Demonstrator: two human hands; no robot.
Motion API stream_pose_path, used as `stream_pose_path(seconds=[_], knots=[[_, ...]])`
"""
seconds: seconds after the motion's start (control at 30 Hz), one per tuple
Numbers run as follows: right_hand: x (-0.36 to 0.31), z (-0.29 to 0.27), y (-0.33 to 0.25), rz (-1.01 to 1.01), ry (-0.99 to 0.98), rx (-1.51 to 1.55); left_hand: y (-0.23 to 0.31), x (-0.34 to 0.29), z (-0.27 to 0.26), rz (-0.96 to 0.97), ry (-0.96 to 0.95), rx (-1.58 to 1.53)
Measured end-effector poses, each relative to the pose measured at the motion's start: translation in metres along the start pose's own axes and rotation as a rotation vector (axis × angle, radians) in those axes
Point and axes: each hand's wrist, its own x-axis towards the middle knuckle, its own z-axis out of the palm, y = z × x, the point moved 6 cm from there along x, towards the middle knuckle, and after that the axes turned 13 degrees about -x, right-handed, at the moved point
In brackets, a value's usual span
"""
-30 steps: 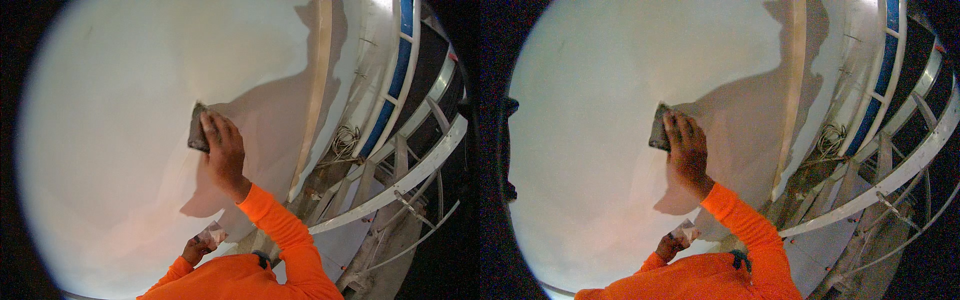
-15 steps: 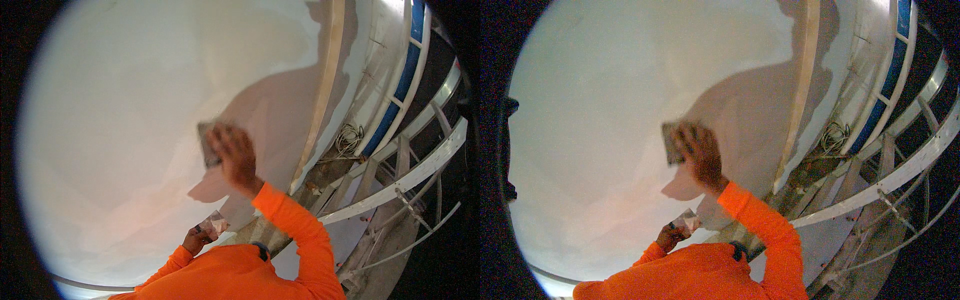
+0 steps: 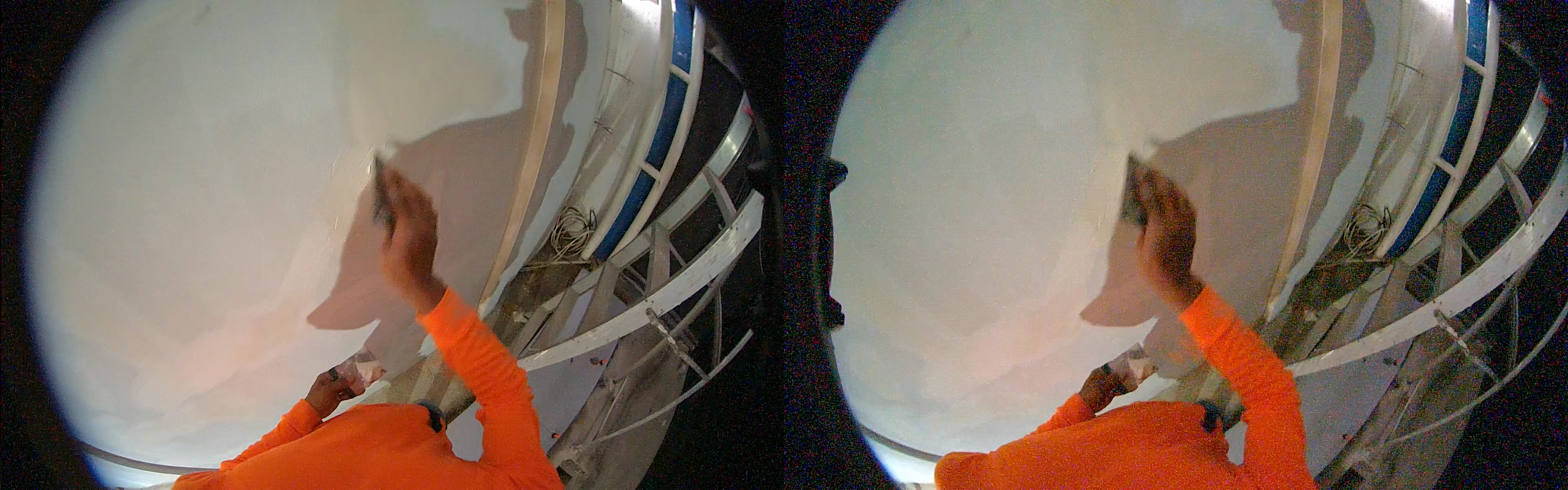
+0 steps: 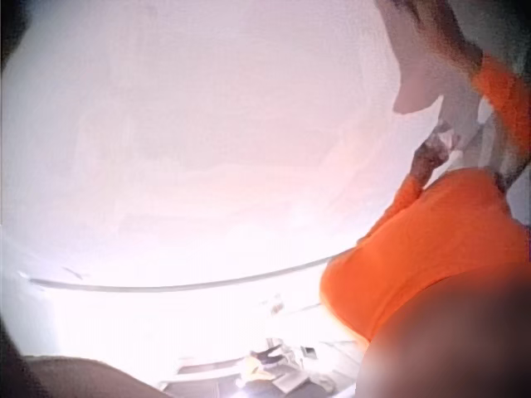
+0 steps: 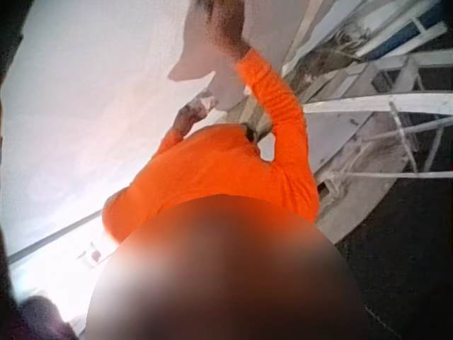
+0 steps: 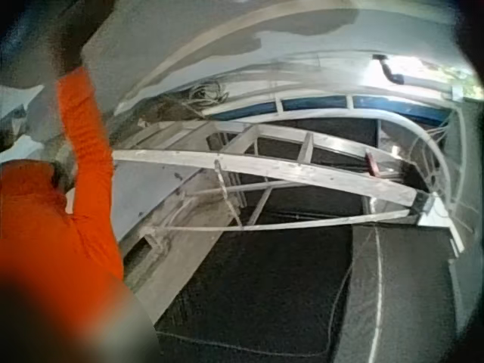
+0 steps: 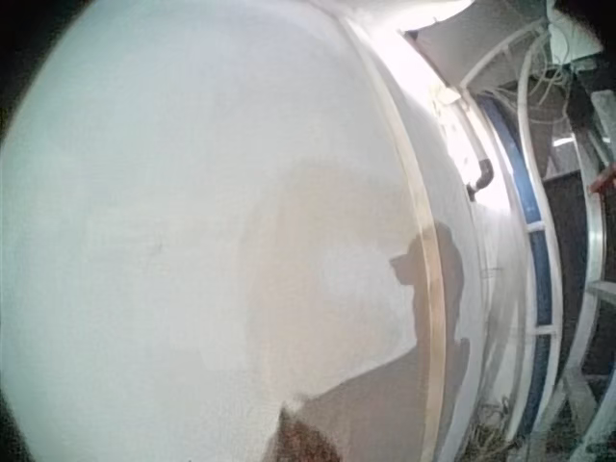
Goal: The person applies joint compound to a wall corner using a putty knife and a hawk. They repeatedly scoop compound from the hawk and spread it along the corner, smoothing the surface. The person briefly steps down to reload the hawk from a container on the floor, then continues applying and smoothing the compound.
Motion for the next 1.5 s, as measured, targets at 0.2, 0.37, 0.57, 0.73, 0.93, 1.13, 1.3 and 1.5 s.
stream_pose_path(seconds=[0.2, 0.37, 0.57, 0.73, 0.93, 1.13, 1.3, 1.5], knots=[[0.020, 0.010, -0.031, -0.211, -0.044, -0.182, 0.002, -0.003, -0.002, -0.060, 0.025, 0.073], [-0.051, 0.007, -0.077, -0.439, -0.110, -0.054, -0.001, 0.001, -0.002, -0.061, -0.019, -0.084], [0.035, -0.020, 0.025, -0.100, 0.113, -0.017, -0.002, 0.002, -0.004, -0.073, 0.007, 0.040], [0.056, -0.005, 0.034, -0.107, 0.140, -0.017, 0.007, 0.001, 0.007, -0.011, -0.044, 0.042], [-0.042, 0.034, -0.029, -0.178, -0.018, -0.007, 0.001, 0.003, 0.006, -0.163, 0.086, -0.211], [-0.092, 0.026, -0.044, -0.191, -0.130, 0.069, 0.005, 0.011, 0.002, -0.051, -0.030, 0.340], [0.044, 0.008, 0.122, 0.171, 0.299, 0.048, -0.001, 0.008, 0.008, 0.089, -0.066, 0.271], [0.103, -0.003, 0.142, 0.198, 0.107, 0.025, 0.011, 0.004, 0.016, -0.015, 0.036, 0.234]])
